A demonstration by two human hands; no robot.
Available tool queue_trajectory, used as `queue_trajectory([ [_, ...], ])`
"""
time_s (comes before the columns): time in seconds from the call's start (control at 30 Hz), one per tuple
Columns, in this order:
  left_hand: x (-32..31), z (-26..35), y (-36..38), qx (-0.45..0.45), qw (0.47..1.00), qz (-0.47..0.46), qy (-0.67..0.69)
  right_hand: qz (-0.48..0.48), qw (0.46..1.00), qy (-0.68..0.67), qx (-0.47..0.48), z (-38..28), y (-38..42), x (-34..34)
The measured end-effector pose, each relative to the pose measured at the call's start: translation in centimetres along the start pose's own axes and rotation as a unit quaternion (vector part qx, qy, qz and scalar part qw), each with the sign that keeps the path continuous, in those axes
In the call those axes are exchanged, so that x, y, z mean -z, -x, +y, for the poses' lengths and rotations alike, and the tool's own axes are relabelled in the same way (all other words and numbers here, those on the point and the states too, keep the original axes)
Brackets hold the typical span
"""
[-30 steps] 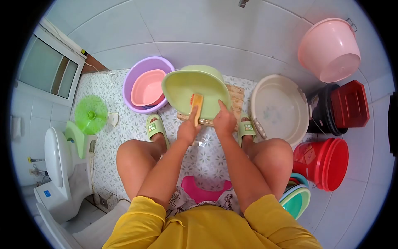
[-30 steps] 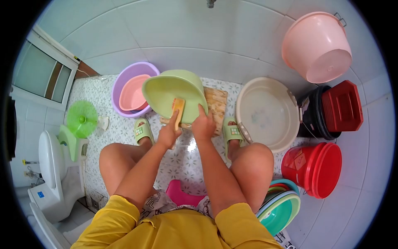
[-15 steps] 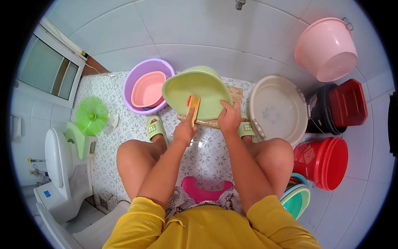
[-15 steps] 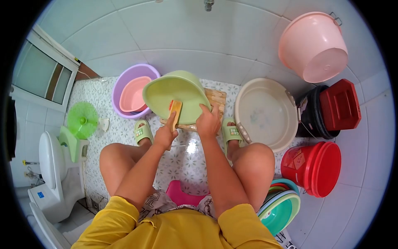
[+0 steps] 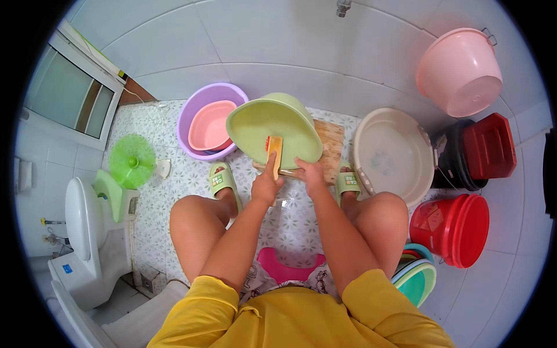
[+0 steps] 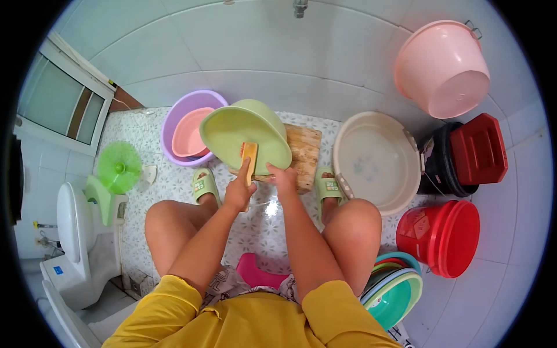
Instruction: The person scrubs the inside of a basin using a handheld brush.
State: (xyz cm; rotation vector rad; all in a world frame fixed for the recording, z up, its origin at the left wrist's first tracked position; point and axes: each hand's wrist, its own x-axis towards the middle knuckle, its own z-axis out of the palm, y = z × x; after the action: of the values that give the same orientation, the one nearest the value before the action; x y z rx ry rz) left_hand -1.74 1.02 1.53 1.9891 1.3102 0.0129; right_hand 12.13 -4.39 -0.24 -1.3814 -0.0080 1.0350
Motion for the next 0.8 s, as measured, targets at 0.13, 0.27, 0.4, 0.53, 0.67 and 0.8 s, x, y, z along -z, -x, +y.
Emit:
queue_trajectory([
  [0.13,-0.4,-0.1,-0.2,0.005,1.000,-0.001,-0.004,-0.018,0.999,0.001,-0.030,1.9,-1.1,-0.6],
  [0.27,-0.2,-0.2,-0.2,-0.004,1.000,-0.010,0.006,-0.032,0.997,0.011,-0.069,0.0,0.3,-1.0],
  [0.4,-0.6,-0.3,0.0,-0.040,0.998,-0.020,0.045,-0.073,0.979,-0.086,-0.169,0.9,-0.8,0.2],
  [0.53,-0.1,0.9,0.8,-0.035,0.997,-0.064,0.034,-0.047,0.991,-0.055,-0.113,1.1,-0.3,-0.1],
  [0.67,0.7,1.9,0.7,-0.033,0.994,-0.055,-0.092,-0.022,1.000,-0.003,0.008,1.8,-0.7,-0.6],
  [0.8,2.6,0.1,-1.4,0.020,0.975,-0.001,-0.222,-0.069,0.996,0.035,0.037,1.9,-1.4,-0.4],
])
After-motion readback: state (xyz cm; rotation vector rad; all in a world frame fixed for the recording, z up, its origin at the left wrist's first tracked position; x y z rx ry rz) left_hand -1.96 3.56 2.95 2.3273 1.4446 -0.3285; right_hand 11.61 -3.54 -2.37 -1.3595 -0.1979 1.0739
